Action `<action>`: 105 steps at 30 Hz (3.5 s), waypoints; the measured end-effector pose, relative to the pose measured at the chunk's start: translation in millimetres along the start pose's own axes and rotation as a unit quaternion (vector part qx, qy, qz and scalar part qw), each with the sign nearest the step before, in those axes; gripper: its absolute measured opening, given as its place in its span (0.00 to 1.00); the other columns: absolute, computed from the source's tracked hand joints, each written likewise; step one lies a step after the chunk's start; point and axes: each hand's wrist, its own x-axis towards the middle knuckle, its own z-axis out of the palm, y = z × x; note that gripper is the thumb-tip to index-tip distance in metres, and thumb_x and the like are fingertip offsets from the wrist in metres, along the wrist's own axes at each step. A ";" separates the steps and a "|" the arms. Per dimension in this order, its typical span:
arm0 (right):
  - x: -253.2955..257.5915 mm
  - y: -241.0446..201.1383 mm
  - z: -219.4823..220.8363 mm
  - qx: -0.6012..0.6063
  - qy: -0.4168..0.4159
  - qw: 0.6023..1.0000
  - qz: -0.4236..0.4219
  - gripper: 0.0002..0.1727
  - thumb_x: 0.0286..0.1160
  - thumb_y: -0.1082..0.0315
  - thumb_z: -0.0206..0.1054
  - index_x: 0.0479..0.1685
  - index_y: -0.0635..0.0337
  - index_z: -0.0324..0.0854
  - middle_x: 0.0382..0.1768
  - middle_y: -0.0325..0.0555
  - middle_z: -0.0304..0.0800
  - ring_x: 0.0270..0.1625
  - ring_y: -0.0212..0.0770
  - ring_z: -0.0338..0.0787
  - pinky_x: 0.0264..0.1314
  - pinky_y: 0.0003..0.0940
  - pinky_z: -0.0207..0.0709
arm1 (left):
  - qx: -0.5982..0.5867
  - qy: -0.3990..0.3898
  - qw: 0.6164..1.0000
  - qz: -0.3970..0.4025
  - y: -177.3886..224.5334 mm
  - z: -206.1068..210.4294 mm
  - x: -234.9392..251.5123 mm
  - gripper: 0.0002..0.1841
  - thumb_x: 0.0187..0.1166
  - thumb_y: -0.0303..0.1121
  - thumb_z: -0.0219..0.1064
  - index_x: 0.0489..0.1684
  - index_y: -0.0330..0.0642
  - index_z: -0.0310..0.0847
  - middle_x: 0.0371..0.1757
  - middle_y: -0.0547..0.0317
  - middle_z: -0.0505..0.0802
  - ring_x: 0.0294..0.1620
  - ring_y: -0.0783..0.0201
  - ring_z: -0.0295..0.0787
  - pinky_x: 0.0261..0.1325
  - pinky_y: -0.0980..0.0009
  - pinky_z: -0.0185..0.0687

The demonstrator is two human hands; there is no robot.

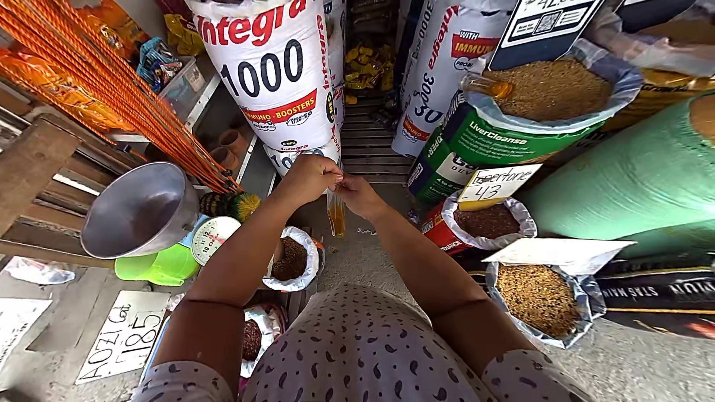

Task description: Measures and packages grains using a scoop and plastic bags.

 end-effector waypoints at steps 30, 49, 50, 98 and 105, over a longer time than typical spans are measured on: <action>21.3 -72.9 0.4 0.024 0.073 0.990 -0.118 0.17 0.91 0.72 0.51 0.34 0.55 0.83 0.33 0.28 0.91 0.43 0.21 0.88 0.56 0.24 0.82 | 0.029 0.140 0.986 0.089 49.4 -51.3 1.0 0.08 0.83 0.29 0.67 0.35 0.41 0.92 0.36 0.56 0.93 0.40 0.66 0.90 0.51 0.66 0.85; 22.1 -97.6 38.9 -0.070 0.157 0.985 -0.029 0.21 0.94 0.67 0.44 0.35 0.61 0.81 0.40 0.41 0.96 0.46 0.31 0.91 0.53 0.35 0.82 | -0.303 0.207 0.921 -0.128 -1.2 89.3 -47.2 0.59 0.58 0.28 0.84 0.94 0.43 0.42 0.60 0.42 0.90 0.57 0.54 0.92 0.62 0.52 0.89; 23.2 -99.2 40.7 -0.074 0.153 0.985 -0.020 0.21 0.94 0.67 0.44 0.35 0.60 0.82 0.41 0.41 0.96 0.47 0.31 0.91 0.53 0.35 0.82 | -0.331 0.228 0.905 -0.140 -1.6 98.4 -47.8 0.52 0.61 0.29 0.81 0.91 0.42 0.51 0.54 0.44 0.92 0.51 0.58 0.93 0.58 0.56 0.90; -10.2 -58.6 -7.5 0.323 0.222 0.918 0.056 0.22 0.94 0.68 0.38 0.32 0.47 0.75 0.21 0.28 0.79 0.31 0.32 0.87 0.52 0.37 0.88 | -0.676 -0.027 0.676 -0.290 -51.8 128.7 -143.1 0.36 0.93 0.57 0.27 0.52 0.40 0.78 0.28 0.56 0.91 0.24 0.66 0.90 0.27 0.74 0.87; -38.5 -61.1 4.9 0.142 0.030 0.978 0.151 0.18 0.94 0.65 0.43 0.35 0.55 0.76 0.25 0.34 0.80 0.32 0.31 0.85 0.48 0.33 0.86 | -0.102 0.241 0.962 0.076 -33.9 98.5 -124.0 0.14 0.88 0.28 0.57 0.57 0.30 0.88 0.60 0.43 0.92 0.61 0.59 0.91 0.66 0.63 0.86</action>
